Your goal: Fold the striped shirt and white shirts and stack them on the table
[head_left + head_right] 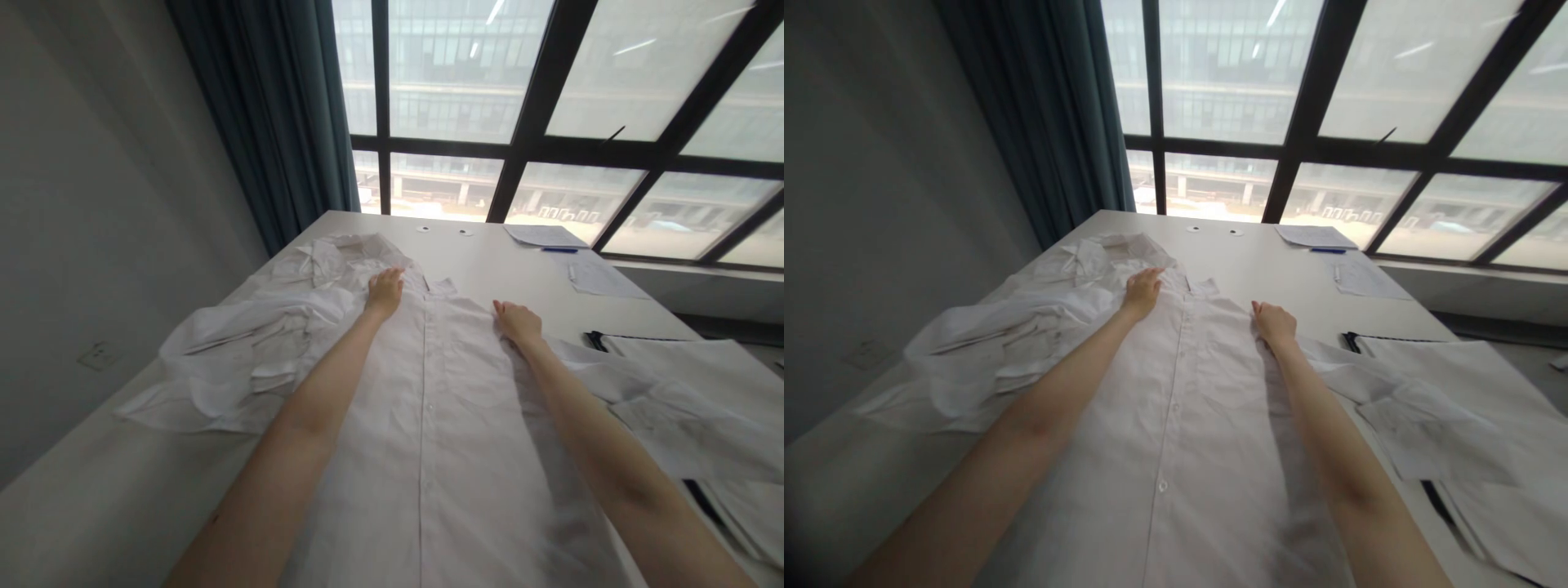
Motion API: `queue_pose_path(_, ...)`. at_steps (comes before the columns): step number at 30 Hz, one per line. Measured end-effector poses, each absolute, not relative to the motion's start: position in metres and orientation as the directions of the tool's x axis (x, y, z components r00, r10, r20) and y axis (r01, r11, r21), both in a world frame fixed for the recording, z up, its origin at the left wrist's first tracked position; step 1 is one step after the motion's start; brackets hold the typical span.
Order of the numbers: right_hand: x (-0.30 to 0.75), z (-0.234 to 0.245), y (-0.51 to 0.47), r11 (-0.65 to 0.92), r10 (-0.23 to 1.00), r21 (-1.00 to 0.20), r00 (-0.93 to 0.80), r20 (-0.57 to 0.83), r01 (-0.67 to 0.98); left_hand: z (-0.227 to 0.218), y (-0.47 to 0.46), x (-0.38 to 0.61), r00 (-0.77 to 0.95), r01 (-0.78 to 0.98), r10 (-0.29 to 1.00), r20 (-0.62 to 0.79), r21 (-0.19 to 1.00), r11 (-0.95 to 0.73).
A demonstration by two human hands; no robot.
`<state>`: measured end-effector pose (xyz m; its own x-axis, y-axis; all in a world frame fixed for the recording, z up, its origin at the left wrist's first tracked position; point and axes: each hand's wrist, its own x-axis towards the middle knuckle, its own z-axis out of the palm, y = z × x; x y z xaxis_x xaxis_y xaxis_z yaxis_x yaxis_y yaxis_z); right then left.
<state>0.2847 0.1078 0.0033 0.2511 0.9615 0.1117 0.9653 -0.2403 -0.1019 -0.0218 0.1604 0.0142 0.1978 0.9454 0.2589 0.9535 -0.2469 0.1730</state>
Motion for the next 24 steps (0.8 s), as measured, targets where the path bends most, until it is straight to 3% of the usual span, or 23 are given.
queue_pose_path(5,0.331,0.009,0.09,-0.231,0.965,-0.091,0.24,0.109,0.969,0.025,0.173,-0.081,0.077,0.981,0.986,0.149,0.164,-0.101)
queue_pose_path(10,0.373,0.009,0.064,-0.033,0.997,-0.206,0.046,0.057,0.978,0.027,0.169,-0.113,0.08,0.988,0.995,0.055,0.128,-0.087)
queue_pose_path(13,0.391,0.007,0.057,-0.022,0.995,-0.229,0.044,0.088,0.973,0.026,0.166,-0.117,0.045,0.993,0.996,0.075,0.104,-0.053)
queue_pose_path(19,0.398,0.008,0.058,-0.165,0.955,-0.166,0.199,0.22,0.972,0.029,0.161,-0.115,-0.068,0.996,0.985,0.159,0.062,0.059)
queue_pose_path(24,0.356,0.009,0.073,-0.047,0.944,-0.171,0.1,0.314,0.984,0.036,0.155,-0.085,0.027,0.999,0.971,0.238,0.039,-0.038)
